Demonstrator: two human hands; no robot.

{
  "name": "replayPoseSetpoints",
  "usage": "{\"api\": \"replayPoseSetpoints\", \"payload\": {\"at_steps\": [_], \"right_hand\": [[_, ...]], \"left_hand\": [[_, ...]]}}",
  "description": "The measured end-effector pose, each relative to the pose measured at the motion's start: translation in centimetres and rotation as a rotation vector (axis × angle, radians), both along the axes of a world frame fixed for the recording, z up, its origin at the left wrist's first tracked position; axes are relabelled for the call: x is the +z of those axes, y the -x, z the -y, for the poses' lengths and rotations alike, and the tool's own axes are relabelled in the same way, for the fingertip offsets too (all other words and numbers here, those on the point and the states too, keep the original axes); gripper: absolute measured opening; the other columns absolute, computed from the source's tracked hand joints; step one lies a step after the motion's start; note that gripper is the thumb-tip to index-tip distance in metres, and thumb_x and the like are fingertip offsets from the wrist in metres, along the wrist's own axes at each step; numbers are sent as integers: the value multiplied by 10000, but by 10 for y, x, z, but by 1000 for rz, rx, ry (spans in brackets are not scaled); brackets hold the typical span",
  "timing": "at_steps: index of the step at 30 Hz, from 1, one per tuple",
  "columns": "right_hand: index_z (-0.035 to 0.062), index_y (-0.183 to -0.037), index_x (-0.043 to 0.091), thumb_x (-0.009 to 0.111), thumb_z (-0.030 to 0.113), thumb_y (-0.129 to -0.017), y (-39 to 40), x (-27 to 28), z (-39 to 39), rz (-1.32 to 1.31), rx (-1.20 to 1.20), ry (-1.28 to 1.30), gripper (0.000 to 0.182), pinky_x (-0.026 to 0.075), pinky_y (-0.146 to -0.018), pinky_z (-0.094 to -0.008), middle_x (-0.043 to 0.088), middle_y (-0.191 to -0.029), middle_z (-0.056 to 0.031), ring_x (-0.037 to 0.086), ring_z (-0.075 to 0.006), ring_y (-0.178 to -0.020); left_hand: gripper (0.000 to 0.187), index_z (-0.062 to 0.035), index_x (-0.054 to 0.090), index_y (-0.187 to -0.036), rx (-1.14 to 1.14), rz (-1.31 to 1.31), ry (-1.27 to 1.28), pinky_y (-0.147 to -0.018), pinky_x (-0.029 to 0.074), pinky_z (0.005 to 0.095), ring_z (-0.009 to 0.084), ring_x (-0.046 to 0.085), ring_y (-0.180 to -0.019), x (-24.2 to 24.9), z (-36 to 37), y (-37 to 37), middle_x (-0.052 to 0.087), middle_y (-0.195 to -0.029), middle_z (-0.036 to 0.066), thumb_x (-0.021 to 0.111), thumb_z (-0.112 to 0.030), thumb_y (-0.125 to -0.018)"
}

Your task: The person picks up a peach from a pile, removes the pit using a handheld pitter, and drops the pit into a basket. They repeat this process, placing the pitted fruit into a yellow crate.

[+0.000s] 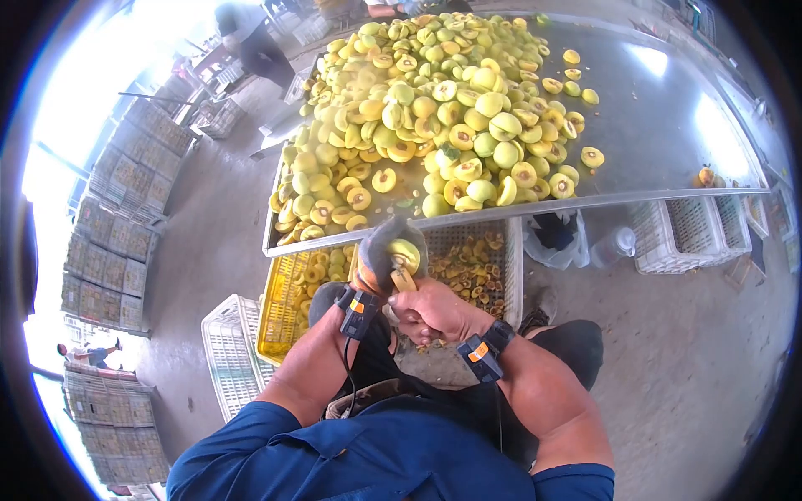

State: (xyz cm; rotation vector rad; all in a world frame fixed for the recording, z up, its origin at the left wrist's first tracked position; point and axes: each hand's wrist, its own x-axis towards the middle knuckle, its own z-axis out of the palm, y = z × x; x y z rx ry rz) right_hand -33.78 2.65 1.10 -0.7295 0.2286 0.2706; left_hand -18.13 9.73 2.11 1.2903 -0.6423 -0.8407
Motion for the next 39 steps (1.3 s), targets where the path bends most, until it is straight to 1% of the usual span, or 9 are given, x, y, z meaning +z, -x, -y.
{"api": "replayPoseSetpoints", "payload": {"at_steps": [7,17,22,26,28,32,34,36,39], "right_hand": [[126,-844,464,596,172,-1046,0,9,4,-43,-72,91,246,379,-448,-310,399,-644,37,430,-104,-468],[103,-887,515,615,163,-1039,4,18,-5,51,-61,35,192,391,-434,-303,442,-659,20,455,-106,-467],[82,-905,554,638,182,-1031,10,24,-3,37,-269,46,181,412,-432,-299,491,-657,-3,497,-115,-474],[71,-799,550,650,218,-1002,-8,-93,18,-493,-234,398,270,427,-425,-331,539,-615,-23,527,-150,-462],[80,-791,548,655,227,-1000,-9,-85,15,-420,-246,410,277,439,-426,-341,536,-606,-19,543,-158,-467],[53,-812,599,673,243,-998,-10,-111,28,-420,-155,641,276,496,-502,-379,518,-616,-17,551,-180,-494],[-20,-848,647,692,248,-954,-3,-174,48,44,-47,1510,292,535,-558,-420,588,-637,-115,639,-266,-541],[-43,-836,652,716,280,-912,-4,-122,29,-333,-225,1095,338,544,-568,-429,647,-653,-173,682,-284,-568],[-98,-967,704,703,262,-896,-3,-166,34,-294,-226,1300,366,570,-739,-500,727,-844,-291,726,-453,-798]], "left_hand": [[374,29,718,-988,182,-417,31,-640,557,320,192,696,-705,7,12,6,731,-814,116,527,-266,-1117],[113,-16,664,-1066,97,150,175,-666,581,287,171,720,-766,-46,-1,-20,743,-888,83,606,-113,-1075],[445,-22,601,-1304,358,496,93,-750,611,335,211,737,-884,-80,0,-51,738,-1024,97,676,-387,-1061],[450,7,599,-1329,448,739,57,-814,628,384,230,752,-966,-50,-19,-49,759,-1119,127,625,-377,-1096],[356,16,610,-1325,390,179,150,-833,628,361,216,748,-988,-65,-21,-75,760,-1151,143,598,-276,-1122],[279,13,635,-1307,273,645,-11,-879,625,350,226,747,-1027,-58,-67,-95,766,-1175,144,558,-194,-1137],[246,11,640,-1323,251,758,-62,-914,620,339,230,746,-1052,-45,-82,-107,772,-1195,122,565,-92,-1113],[267,12,641,-1344,290,1014,-229,-943,615,339,234,746,-1080,-13,-112,-102,774,-1213,116,574,-20,-1087],[450,11,618,-1411,320,696,-195,-983,608,369,283,745,-1123,-41,-159,-139,764,-1241,173,715,-59,-978]]}}
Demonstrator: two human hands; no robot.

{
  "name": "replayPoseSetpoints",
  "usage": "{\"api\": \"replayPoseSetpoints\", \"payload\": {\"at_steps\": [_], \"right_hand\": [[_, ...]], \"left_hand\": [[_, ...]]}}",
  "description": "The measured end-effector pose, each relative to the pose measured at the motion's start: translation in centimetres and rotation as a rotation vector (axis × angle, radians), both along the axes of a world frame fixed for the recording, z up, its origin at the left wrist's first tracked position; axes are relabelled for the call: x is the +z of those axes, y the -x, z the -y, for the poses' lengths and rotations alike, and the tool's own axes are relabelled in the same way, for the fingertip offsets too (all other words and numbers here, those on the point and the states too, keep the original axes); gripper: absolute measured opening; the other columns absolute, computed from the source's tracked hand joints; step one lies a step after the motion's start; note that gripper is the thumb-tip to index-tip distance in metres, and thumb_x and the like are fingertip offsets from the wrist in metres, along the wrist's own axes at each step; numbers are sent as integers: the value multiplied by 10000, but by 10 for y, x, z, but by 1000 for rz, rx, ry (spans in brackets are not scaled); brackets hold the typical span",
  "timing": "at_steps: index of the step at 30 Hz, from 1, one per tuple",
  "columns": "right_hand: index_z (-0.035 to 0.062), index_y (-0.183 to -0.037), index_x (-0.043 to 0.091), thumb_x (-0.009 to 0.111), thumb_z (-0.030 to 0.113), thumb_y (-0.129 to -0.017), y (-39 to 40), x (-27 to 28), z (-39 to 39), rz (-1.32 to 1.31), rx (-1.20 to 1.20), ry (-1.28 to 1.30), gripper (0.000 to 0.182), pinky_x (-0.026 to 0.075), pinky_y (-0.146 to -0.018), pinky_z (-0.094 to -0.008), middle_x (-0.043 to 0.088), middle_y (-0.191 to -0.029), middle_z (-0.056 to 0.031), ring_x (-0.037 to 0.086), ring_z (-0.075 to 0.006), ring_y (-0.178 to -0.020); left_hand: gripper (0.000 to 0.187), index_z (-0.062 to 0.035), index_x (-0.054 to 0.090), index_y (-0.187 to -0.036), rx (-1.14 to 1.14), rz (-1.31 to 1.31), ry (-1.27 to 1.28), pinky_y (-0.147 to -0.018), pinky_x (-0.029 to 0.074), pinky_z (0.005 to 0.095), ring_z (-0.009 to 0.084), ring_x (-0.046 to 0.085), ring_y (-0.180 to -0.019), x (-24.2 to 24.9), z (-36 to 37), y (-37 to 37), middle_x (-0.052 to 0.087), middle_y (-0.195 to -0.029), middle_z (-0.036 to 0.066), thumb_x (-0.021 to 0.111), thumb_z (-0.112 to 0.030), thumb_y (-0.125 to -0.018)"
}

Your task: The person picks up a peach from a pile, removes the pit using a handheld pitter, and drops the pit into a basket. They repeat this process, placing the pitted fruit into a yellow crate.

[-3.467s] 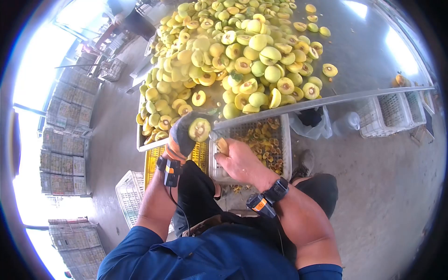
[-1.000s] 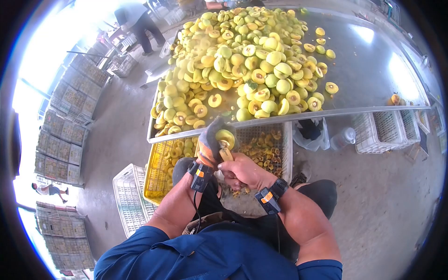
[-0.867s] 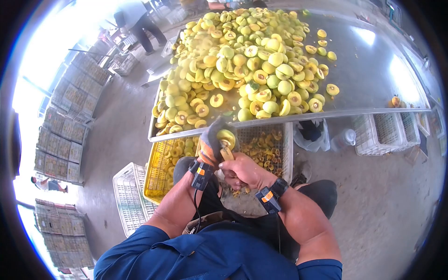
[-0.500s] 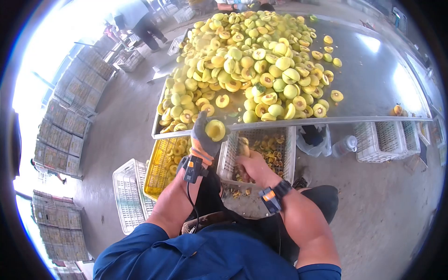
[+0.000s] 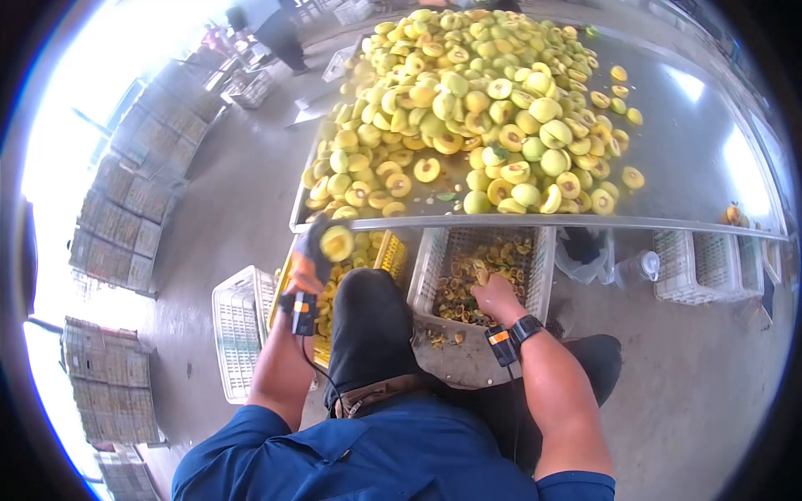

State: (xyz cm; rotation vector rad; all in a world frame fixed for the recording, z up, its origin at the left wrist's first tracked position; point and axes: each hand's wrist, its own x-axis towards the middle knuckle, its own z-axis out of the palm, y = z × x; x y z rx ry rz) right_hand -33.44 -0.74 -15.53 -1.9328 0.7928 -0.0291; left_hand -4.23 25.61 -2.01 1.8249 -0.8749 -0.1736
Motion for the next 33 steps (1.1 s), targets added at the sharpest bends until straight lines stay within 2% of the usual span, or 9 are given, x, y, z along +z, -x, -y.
{"api": "replayPoseSetpoints", "payload": {"at_steps": [1,2,4,5,7,10,15,26,33], "right_hand": [[-102,-974,705,700,255,-893,-4,19,1,-69,-105,-64,366,572,-774,-515,732,-880,-311,725,-481,-846],[-91,-1005,697,693,258,-909,-8,36,0,10,-47,20,362,564,-845,-537,719,-941,-344,708,-515,-923],[-81,-1061,683,686,265,-925,-11,64,-4,25,-13,83,372,556,-883,-553,713,-989,-356,693,-530,-981],[-76,-1089,676,682,269,-932,-12,78,-6,37,10,113,379,552,-903,-561,710,-1014,-363,685,-537,-1010],[-63,-1141,651,663,272,-957,-13,92,-8,93,12,129,382,550,-904,-574,713,-1028,-355,686,-537,-1013],[-65,-1131,650,653,256,-963,-17,79,0,58,17,113,363,550,-906,-576,715,-1032,-353,689,-535,-1009],[-89,-1102,647,642,241,-972,-1,40,15,-42,78,149,355,551,-916,-575,717,-1027,-356,694,-530,-1019],[-59,-1108,588,666,219,-969,-7,87,17,17,63,117,321,547,-865,-606,711,-944,-350,689,-545,-945],[-59,-1070,591,661,223,-971,-22,122,12,241,32,61,308,533,-823,-605,702,-923,-353,680,-552,-915]], "left_hand": [[469,23,609,-1420,60,594,-160,-945,611,356,255,747,-1075,-3,-20,-12,772,-1215,145,722,-109,-985],[383,28,668,-1359,47,691,-193,-892,601,327,204,742,-1009,-23,-41,-43,786,-1153,135,703,-137,-1015],[264,9,780,-1197,480,-279,-131,-845,584,302,149,740,-955,-13,-37,-48,811,-1061,130,745,-165,-1001],[269,19,773,-1211,629,74,-380,-872,576,287,147,738,-957,-5,-33,-43,812,-1064,98,754,-146,-1000],[278,17,770,-1225,652,231,-270,-900,568,282,148,737,-970,-5,-23,-55,813,-1081,86,762,-128,-988],[300,10,765,-1244,384,25,28,-914,570,296,159,742,-981,14,50,-41,813,-1093,96,767,-122,-974],[401,-90,768,-1261,93,358,-331,-1011,563,442,395,709,-1157,7,172,-22,750,-1244,197,761,-292,-915],[585,-125,683,-1387,-3,297,-956,-1034,547,488,394,685,-1228,-1,261,-28,728,-1327,188,762,-400,-877],[475,-114,731,-1321,-47,354,-747,-1005,554,478,401,688,-1194,3,261,-10,731,-1279,201,753,-357,-914]]}}
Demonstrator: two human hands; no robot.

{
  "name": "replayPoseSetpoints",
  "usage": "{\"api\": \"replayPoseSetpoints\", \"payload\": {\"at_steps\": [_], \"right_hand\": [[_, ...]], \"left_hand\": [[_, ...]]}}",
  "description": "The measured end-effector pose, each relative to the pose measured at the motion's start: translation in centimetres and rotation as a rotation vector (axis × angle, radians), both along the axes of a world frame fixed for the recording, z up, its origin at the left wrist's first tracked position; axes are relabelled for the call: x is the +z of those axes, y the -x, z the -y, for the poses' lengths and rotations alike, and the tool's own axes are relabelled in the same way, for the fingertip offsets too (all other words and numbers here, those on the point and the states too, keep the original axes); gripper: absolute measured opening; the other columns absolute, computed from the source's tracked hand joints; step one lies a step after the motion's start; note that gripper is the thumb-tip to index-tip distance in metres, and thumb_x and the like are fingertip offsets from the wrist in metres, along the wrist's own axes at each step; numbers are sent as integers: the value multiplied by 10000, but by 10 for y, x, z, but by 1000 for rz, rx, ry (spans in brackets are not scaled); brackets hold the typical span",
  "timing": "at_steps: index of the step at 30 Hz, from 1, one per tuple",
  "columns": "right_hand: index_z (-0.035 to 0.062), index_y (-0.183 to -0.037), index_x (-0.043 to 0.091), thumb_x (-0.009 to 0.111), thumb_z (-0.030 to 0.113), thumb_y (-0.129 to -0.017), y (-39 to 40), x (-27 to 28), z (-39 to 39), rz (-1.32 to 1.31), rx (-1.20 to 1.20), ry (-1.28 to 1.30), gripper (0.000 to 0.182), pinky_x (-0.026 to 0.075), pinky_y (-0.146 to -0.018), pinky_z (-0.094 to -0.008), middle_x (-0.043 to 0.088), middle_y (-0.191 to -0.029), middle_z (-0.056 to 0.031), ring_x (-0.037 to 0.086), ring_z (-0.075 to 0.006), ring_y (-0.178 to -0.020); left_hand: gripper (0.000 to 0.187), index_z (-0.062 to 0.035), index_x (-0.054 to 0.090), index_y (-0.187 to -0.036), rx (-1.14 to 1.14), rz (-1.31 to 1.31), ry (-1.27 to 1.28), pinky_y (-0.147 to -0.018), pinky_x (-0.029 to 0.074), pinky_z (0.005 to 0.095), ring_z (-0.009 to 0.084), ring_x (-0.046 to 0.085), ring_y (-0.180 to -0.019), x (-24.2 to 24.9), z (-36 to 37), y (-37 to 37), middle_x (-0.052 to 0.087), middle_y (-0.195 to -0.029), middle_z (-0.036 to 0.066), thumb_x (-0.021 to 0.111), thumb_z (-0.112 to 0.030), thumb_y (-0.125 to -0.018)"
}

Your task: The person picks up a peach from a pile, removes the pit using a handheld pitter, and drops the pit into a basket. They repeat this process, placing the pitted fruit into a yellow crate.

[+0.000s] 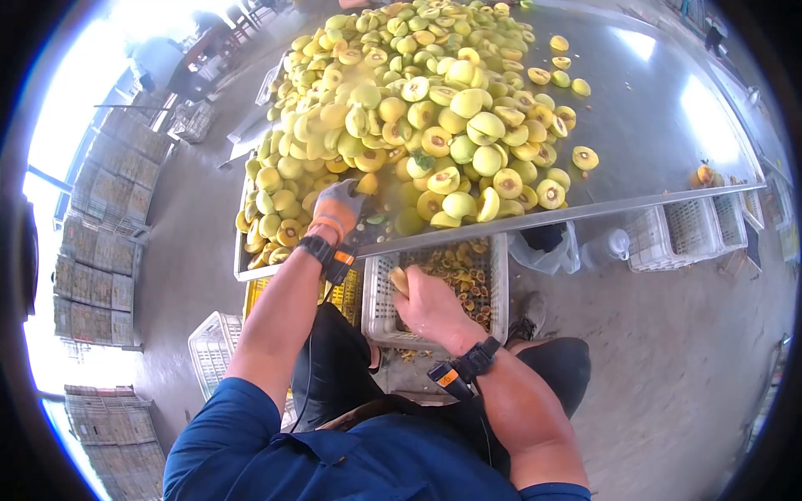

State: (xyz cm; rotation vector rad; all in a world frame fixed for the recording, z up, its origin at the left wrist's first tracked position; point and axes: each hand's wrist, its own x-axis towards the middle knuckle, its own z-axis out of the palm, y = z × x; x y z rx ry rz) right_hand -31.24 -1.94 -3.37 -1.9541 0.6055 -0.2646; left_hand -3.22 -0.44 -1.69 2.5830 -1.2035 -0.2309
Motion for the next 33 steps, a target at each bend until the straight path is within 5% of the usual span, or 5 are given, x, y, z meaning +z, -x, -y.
{"api": "replayPoseSetpoints", "payload": {"at_steps": [5,9,13,24,33], "right_hand": [[-56,-1096,612,669,304,-1010,-9,-1,17,247,-204,-311,374,552,-649,-486,723,-877,-246,704,-395,-693],[6,-1157,678,659,254,-1032,-2,33,31,317,-286,-876,278,437,-494,-247,634,-821,-25,538,-64,-549],[5,-1176,682,676,167,-1000,-2,30,24,352,-298,-733,238,482,-571,-284,659,-860,-40,581,-89,-628],[-40,-1178,620,671,159,-937,11,42,9,9,-182,-117,316,547,-829,-530,714,-985,-322,691,-533,-958],[-43,-1106,588,693,139,-930,-1,26,-4,-5,-120,29,274,542,-838,-585,701,-958,-349,670,-555,-987]], "left_hand": [[385,-100,731,-1326,-385,6,363,-937,593,445,385,714,-1128,23,-45,47,716,-1287,176,714,-185,-951],[460,-58,685,-1393,-565,-185,479,-904,606,412,333,732,-1107,24,-69,89,704,-1330,163,674,-64,-932],[602,22,620,-1465,-147,-1302,828,-904,583,313,182,712,-1079,20,-78,116,665,-1407,125,698,-57,-873],[500,13,634,-1436,-3,-1125,757,-965,571,300,149,699,-1096,1,-74,120,753,-1247,87,713,-9,-942],[495,-4,636,-1452,15,-1137,745,-948,566,284,135,685,-1104,-9,-71,123,752,-1259,86,695,-36,-962]]}}
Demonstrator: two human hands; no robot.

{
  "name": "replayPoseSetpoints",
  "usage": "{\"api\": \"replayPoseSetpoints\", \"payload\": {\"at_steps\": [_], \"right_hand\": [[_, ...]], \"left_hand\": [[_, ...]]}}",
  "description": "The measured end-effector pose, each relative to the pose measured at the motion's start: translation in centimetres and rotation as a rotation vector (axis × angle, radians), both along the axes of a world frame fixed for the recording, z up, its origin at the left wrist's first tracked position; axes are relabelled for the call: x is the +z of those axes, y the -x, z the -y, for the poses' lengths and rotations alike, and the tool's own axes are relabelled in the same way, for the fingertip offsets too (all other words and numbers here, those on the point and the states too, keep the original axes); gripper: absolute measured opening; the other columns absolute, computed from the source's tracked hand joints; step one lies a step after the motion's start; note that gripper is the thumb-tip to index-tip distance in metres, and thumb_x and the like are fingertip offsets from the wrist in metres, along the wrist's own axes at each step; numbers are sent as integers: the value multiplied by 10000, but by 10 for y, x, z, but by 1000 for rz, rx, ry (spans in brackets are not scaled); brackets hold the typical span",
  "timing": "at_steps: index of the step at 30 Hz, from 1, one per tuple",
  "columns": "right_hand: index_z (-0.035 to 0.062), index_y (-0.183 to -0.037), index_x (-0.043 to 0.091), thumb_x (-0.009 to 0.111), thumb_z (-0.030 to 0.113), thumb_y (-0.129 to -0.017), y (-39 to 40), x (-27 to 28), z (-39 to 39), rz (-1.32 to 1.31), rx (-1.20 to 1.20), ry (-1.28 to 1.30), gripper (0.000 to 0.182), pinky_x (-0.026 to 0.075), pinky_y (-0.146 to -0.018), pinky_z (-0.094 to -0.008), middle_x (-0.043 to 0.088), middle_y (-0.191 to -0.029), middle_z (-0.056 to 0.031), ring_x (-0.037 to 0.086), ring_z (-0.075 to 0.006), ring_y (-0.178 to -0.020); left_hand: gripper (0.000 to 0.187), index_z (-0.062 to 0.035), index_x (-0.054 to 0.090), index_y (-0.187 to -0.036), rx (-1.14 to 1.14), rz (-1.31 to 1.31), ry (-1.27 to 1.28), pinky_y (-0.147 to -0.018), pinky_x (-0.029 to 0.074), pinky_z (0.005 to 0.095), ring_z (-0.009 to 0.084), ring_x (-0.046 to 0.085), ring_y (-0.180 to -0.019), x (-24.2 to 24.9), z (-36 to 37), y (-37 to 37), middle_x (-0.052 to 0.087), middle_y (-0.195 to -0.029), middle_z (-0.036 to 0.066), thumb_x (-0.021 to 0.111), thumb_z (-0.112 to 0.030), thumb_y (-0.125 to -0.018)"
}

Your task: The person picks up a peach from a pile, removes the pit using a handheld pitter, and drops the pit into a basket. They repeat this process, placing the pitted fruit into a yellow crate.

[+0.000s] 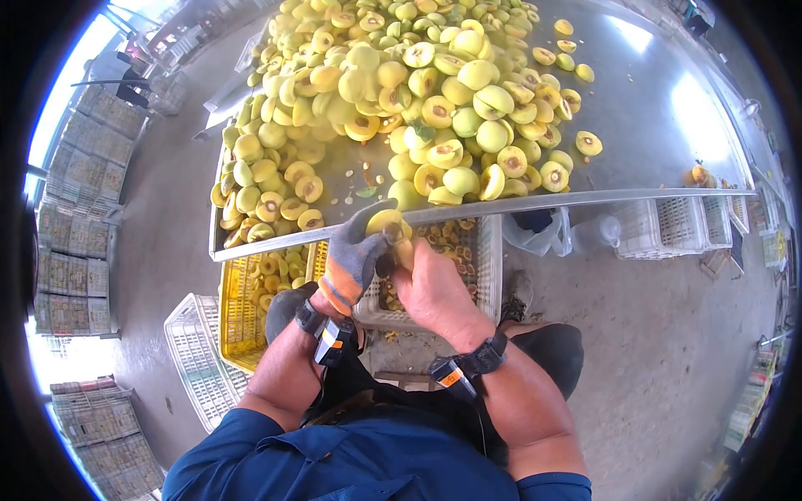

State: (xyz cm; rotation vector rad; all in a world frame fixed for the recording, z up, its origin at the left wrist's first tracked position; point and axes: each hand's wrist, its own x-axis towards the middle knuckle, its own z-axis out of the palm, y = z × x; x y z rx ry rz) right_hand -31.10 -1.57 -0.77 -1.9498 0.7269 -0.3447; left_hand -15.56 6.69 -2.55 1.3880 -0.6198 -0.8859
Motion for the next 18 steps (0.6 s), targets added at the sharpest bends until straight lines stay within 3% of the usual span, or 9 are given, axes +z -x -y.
{"api": "replayPoseSetpoints", "payload": {"at_steps": [6,9,12,15,17,18], "right_hand": [[-57,-1152,594,686,122,-935,-1,2,2,-51,-14,-37,296,544,-851,-568,703,-992,-353,667,-556,-1011],[-51,-1171,601,683,117,-940,-4,-6,-1,74,3,-64,297,544,-859,-555,705,-1006,-350,664,-562,-1011],[-49,-1169,602,680,115,-944,-9,-23,11,261,188,-470,289,543,-859,-551,706,-998,-342,660,-570,-1000],[-53,-1140,597,683,117,-942,-5,-26,7,147,111,-170,275,543,-847,-554,704,-969,-341,664,-566,-984],[-56,-1118,596,680,114,-939,-4,-12,2,97,20,-120,261,542,-837,-561,702,-957,-342,664,-568,-978],[-57,-1107,595,678,112,-937,-3,-8,0,71,-27,-97,254,541,-833,-565,701,-951,-343,664,-569,-975]], "left_hand": [[488,11,633,-1447,-9,77,-14,-954,568,291,136,686,-1106,1,0,-3,753,-1260,104,700,-25,-965],[472,19,635,-1438,4,98,-31,-940,572,295,136,692,-1077,3,-3,0,756,-1238,112,689,-21,-971],[458,21,630,-1437,-11,142,-72,-910,579,298,135,699,-1030,0,-7,-5,760,-1199,108,675,-19,-982],[459,13,637,-1432,16,115,-47,-906,579,294,131,696,-1027,4,-5,-2,760,-1190,102,684,-14,-977],[458,4,643,-1428,50,11,18,-901,576,288,127,692,-1025,1,-4,2,760,-1184,97,690,-11,-973],[457,1,645,-1427,51,82,-2,-900,574,287,126,689,-1026,2,-4,3,759,-1183,94,693,-11,-972]]}}
